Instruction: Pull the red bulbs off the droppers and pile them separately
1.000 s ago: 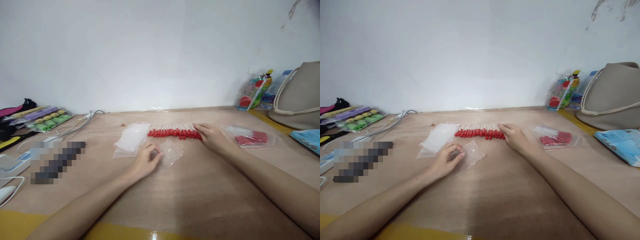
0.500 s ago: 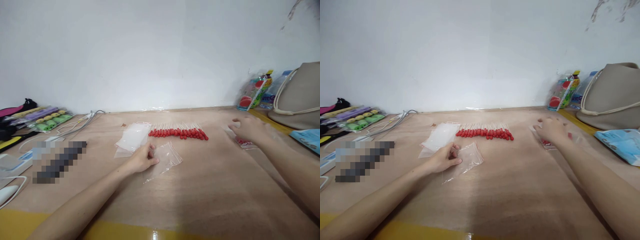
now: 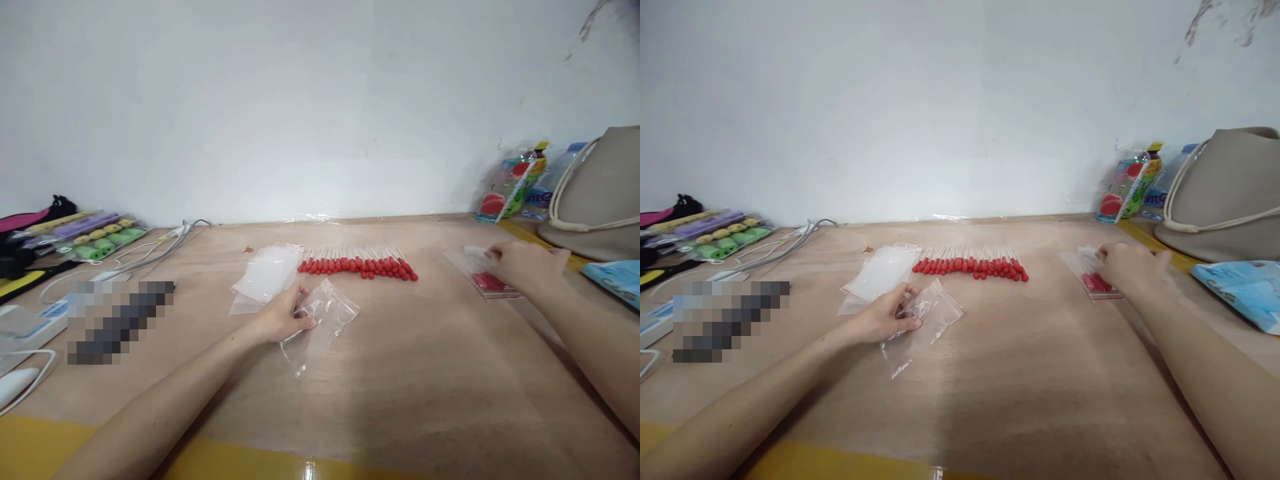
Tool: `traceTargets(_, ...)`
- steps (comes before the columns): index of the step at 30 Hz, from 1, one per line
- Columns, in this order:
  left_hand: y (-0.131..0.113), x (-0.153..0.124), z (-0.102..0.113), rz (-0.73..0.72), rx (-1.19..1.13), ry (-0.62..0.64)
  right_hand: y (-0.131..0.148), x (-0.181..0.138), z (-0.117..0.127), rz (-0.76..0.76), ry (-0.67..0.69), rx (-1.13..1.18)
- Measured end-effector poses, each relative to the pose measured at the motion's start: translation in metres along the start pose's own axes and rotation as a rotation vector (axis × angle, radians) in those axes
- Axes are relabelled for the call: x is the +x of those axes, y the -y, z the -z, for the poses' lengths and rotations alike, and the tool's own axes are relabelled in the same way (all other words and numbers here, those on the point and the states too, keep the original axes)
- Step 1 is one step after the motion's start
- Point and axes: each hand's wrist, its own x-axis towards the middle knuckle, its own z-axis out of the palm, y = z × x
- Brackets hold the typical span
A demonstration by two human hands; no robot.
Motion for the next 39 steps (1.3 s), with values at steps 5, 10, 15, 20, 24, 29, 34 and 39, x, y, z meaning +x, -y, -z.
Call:
traceTargets(5,0.012,0.013,0.026,-0.035,-0.047,-0.324,0.045,0.000,0.049,-0.131,-0.191,0.347)
traceTargets(10,0.052,0.029,0.061,0.147,0.079,-0.671,0.110,-0.023,0.074,-0.304,0.115,1.067)
traceTargets(15,0.068,0.031,0.057,0.200,0.278,-0.816,0.166,-0.090,0.068,-0.606,0.725,1.624)
traceTargets(20,0.029,0.020,0.025,-0.242,0.418,-0.879,0.170,-0.123,0.072,-0.706,0.962,1.630)
traceTargets(24,-0.009,-0.003,-0.019,-0.390,0.265,-0.506,0.134,-0.109,0.087,-0.480,1.272,1.015)
traceTargets(29,-0.029,-0.008,-0.044,-0.332,-0.018,-0.101,0.111,-0.093,0.074,0.159,0.631,0.711)
traceTargets(34,-0.020,0.035,-0.052,-0.357,-0.382,-0.176,0.143,-0.098,0.052,0.719,0.350,0.805)
traceTargets(39,-0.014,0.046,-0.054,-0.132,-0.660,-0.221,0.164,-0.108,0.037,0.811,0.384,0.733)
